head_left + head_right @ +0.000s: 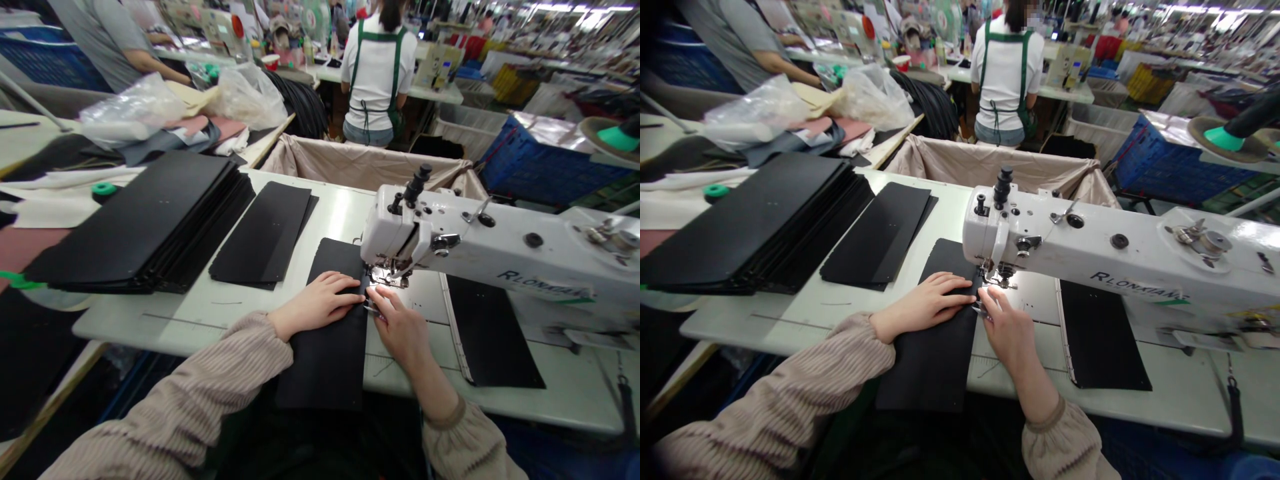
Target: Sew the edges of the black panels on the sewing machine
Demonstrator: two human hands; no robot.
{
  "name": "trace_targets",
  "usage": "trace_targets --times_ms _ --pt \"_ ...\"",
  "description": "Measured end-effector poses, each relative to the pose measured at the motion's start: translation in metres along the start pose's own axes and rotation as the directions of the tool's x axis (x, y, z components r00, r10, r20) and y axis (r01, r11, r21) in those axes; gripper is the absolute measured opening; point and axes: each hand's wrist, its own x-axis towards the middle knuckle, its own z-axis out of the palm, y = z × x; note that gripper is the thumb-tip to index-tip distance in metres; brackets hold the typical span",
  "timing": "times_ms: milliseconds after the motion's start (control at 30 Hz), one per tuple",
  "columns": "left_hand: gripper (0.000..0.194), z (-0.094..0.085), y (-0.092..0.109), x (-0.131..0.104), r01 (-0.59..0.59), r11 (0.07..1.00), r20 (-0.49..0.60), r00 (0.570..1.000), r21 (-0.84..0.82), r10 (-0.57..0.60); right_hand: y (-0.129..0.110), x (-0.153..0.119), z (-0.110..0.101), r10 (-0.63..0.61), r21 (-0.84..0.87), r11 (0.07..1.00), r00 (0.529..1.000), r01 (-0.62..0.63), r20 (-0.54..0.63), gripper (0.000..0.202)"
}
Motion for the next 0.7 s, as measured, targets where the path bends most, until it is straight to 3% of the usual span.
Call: trace_targets --times_ms 700 --pt "0.036 -0.0005 -0.0014 -0.0013 0.023 0.999 0.016 1.000 0.038 -0.024 0.0003 -0.0007 -0.0006 0.007 0.006 1.000 1.000 -0.007 -0.011 0.049"
